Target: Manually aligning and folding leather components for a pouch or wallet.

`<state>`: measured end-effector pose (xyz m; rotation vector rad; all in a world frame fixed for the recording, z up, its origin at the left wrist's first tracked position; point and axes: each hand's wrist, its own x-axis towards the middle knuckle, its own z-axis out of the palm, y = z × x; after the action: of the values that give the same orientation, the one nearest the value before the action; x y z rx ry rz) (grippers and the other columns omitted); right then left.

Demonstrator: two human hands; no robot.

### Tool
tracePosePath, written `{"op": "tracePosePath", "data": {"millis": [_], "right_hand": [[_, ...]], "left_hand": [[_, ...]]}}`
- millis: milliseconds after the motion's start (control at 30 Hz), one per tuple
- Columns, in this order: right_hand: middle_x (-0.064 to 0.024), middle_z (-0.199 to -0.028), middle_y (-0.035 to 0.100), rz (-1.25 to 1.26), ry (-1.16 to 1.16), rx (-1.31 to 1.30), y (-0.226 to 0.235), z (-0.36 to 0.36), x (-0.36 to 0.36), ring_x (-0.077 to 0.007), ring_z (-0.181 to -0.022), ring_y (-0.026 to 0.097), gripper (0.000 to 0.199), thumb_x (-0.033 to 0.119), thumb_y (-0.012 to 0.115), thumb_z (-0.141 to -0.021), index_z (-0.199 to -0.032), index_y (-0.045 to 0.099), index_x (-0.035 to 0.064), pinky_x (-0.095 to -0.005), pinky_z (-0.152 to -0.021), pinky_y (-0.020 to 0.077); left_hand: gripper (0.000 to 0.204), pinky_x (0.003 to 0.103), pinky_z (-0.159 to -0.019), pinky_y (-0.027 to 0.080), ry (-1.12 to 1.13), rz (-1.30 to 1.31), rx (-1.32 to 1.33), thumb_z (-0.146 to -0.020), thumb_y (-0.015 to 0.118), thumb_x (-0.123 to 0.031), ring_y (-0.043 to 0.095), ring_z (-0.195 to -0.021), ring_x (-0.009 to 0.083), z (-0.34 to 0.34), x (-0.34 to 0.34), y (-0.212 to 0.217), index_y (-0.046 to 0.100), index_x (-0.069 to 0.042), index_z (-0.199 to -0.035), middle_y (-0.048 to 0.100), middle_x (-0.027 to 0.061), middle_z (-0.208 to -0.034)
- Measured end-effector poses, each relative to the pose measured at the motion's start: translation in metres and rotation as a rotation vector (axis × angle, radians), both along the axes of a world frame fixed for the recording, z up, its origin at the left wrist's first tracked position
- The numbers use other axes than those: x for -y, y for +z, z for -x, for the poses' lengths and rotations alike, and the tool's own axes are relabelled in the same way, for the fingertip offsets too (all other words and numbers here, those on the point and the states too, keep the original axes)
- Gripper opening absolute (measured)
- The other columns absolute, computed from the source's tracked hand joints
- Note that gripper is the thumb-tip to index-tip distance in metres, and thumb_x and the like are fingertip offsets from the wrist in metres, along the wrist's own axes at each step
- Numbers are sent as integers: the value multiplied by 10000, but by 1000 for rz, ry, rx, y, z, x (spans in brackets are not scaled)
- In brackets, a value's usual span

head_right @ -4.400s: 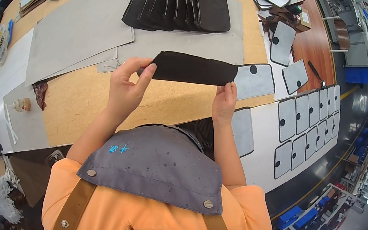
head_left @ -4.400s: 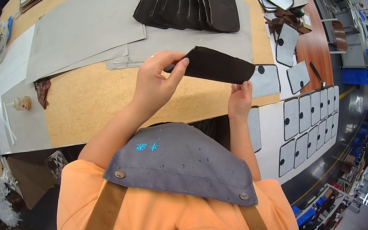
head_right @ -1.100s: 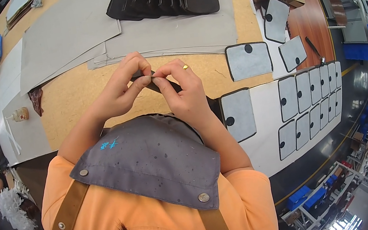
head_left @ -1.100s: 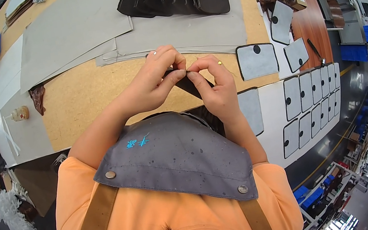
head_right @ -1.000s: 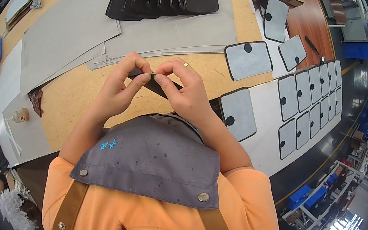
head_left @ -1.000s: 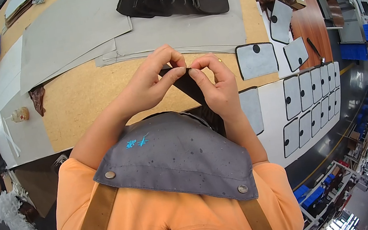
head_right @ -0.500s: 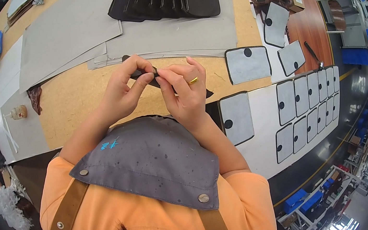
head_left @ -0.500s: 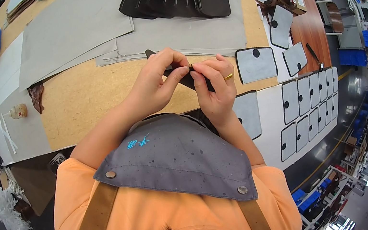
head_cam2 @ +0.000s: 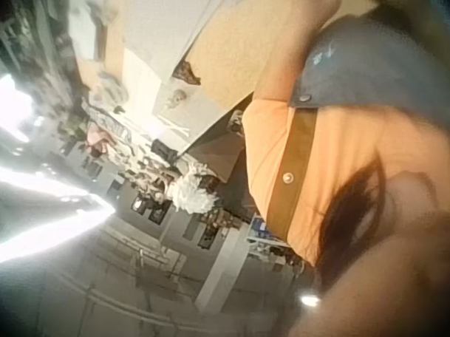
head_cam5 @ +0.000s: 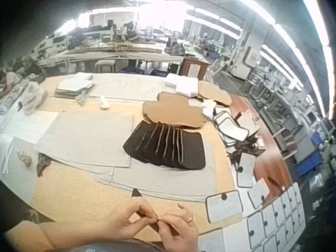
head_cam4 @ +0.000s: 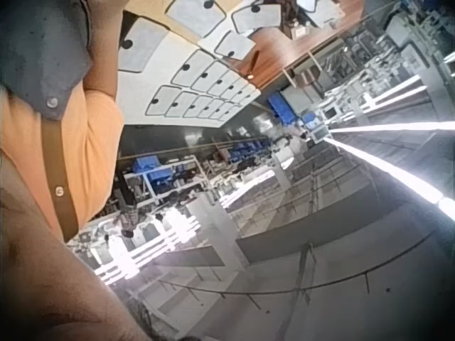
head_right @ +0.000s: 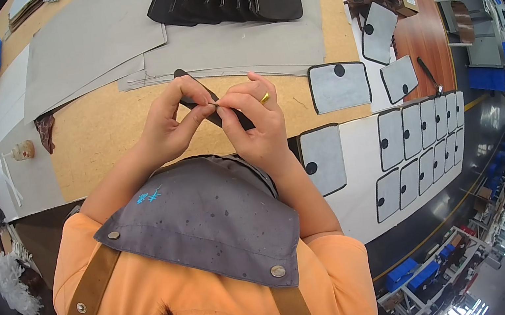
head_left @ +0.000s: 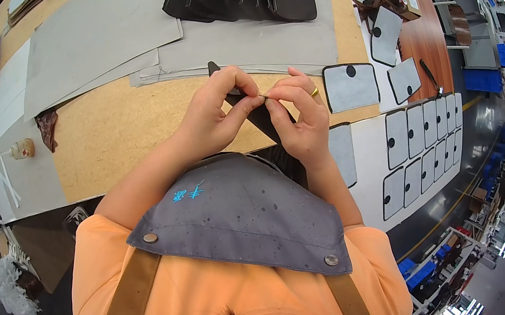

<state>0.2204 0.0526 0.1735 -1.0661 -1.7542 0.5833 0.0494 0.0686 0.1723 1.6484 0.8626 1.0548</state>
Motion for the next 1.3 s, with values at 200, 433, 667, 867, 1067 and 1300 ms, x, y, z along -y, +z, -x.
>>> {"op": "tracePosePath", "data": {"millis": [200,433,667,867,1067,1300], "right_hand": [[-33,-821,584,104,92,84,7,-4,-9,-192,-807,557,102,67,630,-772,-863,585,56,-420,-952,363],[-89,-932,595,545,-105,57,8,-62,-1,-208,-887,565,382,186,708,-752,-1056,555,11,-332,-855,428],[-30,-930,608,694,-114,-559,10,-52,5,-108,-852,543,295,115,695,-796,-1018,565,-28,-252,-755,439],[-75,-764,570,122,-132,-72,11,-24,-1,-209,-718,569,115,-23,616,-765,-868,591,20,-282,-647,442],[-42,-761,575,-102,-134,276,11,-16,2,-223,-731,574,139,-13,624,-714,-836,593,45,-348,-656,437],[-50,-775,589,-109,-99,271,6,-15,5,-227,-715,572,126,7,633,-738,-849,590,47,-332,-645,431]], "left_hand": [[108,263,-701,434,11,41,47,-837,587,-3,528,-764,132,-1,-1,-4,490,-31,-876,537,41,-816],[119,226,-780,392,150,250,459,-880,543,-4,487,-852,83,19,-22,-12,480,-59,-965,518,4,-907],[113,273,-906,352,271,312,739,-911,494,-35,472,-985,113,49,-43,-35,479,-66,-1019,509,20,-1019],[242,340,-954,341,415,-206,-143,-850,586,-86,463,-1123,230,21,-36,-19,520,-45,-1079,519,111,-1165],[206,349,-943,310,51,-399,-377,-791,612,-11,502,-1078,232,-3,-23,22,586,-68,-987,607,61,-1035],[130,307,-850,294,-24,-319,-262,-777,630,-8,532,-886,169,-2,-18,18,613,-87,-878,612,4,-849]]}}
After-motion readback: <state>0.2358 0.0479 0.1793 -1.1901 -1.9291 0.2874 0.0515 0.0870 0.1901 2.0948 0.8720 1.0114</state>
